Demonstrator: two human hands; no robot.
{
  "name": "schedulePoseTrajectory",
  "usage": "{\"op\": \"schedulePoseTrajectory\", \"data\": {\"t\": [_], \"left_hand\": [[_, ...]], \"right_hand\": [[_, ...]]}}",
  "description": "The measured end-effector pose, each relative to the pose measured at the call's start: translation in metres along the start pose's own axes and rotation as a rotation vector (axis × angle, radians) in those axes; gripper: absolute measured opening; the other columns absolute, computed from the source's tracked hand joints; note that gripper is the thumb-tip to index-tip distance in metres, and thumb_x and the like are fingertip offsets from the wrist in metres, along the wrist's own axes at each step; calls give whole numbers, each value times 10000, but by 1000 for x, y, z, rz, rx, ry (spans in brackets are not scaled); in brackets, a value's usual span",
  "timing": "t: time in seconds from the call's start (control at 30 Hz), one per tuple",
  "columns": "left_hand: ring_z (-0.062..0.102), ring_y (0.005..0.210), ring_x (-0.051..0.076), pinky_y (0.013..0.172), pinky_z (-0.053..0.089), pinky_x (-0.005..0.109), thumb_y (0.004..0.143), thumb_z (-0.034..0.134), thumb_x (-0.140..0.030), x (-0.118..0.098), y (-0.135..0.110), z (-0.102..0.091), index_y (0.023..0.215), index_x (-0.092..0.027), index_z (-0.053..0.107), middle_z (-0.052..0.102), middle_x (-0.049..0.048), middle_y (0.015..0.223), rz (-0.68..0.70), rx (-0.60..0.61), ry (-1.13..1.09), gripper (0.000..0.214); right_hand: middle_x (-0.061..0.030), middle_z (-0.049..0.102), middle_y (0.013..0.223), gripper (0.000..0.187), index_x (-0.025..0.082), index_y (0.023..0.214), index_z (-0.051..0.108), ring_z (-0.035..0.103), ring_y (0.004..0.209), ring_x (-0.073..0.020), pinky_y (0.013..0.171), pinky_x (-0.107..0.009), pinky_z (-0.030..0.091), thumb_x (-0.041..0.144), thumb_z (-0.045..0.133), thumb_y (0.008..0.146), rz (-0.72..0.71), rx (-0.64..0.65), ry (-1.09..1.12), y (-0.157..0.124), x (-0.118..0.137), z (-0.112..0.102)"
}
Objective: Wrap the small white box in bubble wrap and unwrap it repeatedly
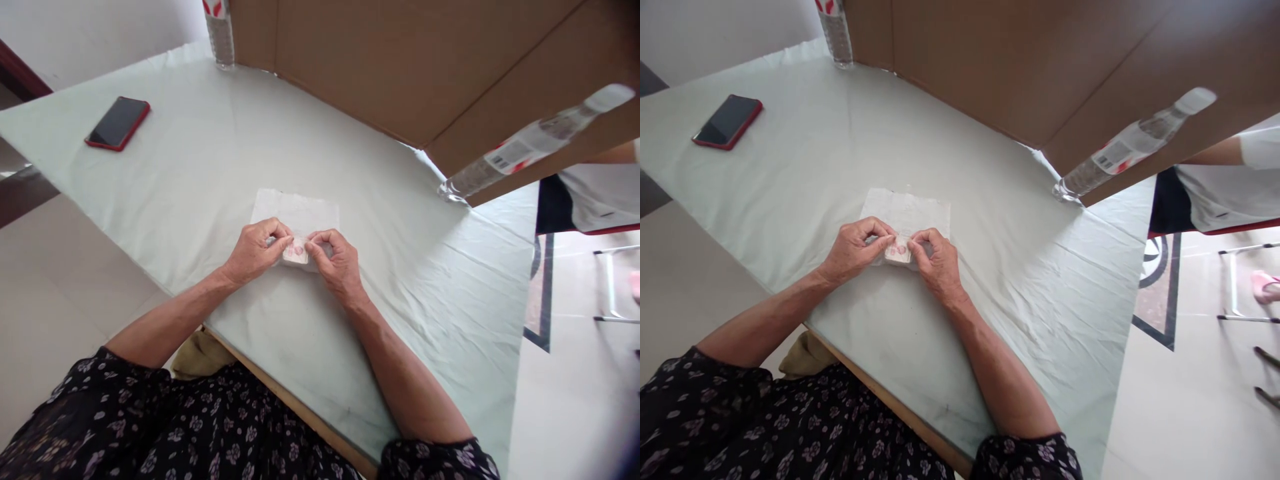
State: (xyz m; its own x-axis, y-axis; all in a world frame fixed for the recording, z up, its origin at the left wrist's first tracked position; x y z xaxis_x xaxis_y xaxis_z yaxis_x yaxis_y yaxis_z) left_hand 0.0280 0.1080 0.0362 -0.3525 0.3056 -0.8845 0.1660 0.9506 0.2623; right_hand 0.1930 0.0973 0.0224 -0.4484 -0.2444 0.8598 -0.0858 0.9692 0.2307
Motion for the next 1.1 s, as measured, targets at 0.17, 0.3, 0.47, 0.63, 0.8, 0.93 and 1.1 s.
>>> {"op": "schedulePoseTrajectory", "data": {"t": [0.17, 0.3, 0.47, 0.63, 0.8, 0.93, 1.1], "left_hand": [[692, 792, 166, 729, 514, 290, 834, 621, -253, 2, 0, 2, 694, -200, 588, 759, 34, 830, -12, 24, -6, 153], [686, 777, 158, 708, 504, 278, 820, 629, -256, 5, 2, 5, 687, -196, 587, 759, 32, 828, -50, 54, -33, 152], [676, 779, 152, 698, 483, 271, 812, 629, -254, 8, 2, 5, 688, -188, 591, 760, 35, 834, -80, 50, -57, 145], [670, 770, 147, 713, 493, 264, 793, 638, -273, 9, 4, 7, 687, -181, 595, 751, 35, 821, -84, 59, -55, 147], [644, 772, 149, 736, 491, 273, 802, 646, -334, 12, 3, -5, 813, -167, 653, 725, 35, 826, -164, 68, -7, 167], [629, 799, 153, 732, 482, 272, 800, 666, -367, 14, -8, -24, 1189, -152, 613, 699, 21, 874, -213, 111, 58, 447], [522, 637, 125, 641, 437, 265, 814, 619, -348, 22, -18, -45, 1184, -164, 627, 577, -37, 715, -267, 81, 208, 413]], "right_hand": [[-12, 734, 860, 135, 251, 826, 597, 657, 813, -192, 813, -336, 514, 377, 608, 871, 35, 14, 16, 2, -5, 2], [-1, 691, 798, 127, 238, 828, 594, 628, 754, -176, 744, -316, 510, 361, 619, 848, 51, 35, 70, 10, -13, 2], [-57, 739, 976, 96, 238, 918, 639, 666, 940, -230, 880, -392, 480, 312, 578, 927, -110, -147, -196, 6, 13, -27], [-47, 761, 1027, 122, 232, 1005, 687, 658, 970, -211, 896, -377, 407, 225, 566, 986, -483, -14, -529, -21, 68, -3], [-35, 760, 1052, 180, 221, 1023, 685, 625, 948, -192, 875, -368, 355, 183, 510, 1018, -539, 187, -693, -26, 66, 28], [-29, 740, 1072, 176, 238, 1064, 668, 590, 948, -194, 874, -365, 328, 194, 503, 1022, -545, 191, -740, -26, 63, 31], [-22, 717, 1057, 206, 251, 1118, 643, 545, 942, -202, 868, -365, 313, 150, 515, 993, -567, 169, -810, -28, 63, 35]]}}
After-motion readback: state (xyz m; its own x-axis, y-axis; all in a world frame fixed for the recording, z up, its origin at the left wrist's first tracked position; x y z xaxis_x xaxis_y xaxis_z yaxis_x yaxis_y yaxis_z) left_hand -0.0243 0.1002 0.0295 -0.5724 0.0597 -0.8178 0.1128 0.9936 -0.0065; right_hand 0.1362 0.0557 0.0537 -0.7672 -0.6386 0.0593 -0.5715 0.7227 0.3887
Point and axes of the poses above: each hand's wrist, its own y-axis towards the middle knuckle, its own z-axis out of the palm, x = y × z, the point moved 10 cm from there along y, towards the middle knuckle
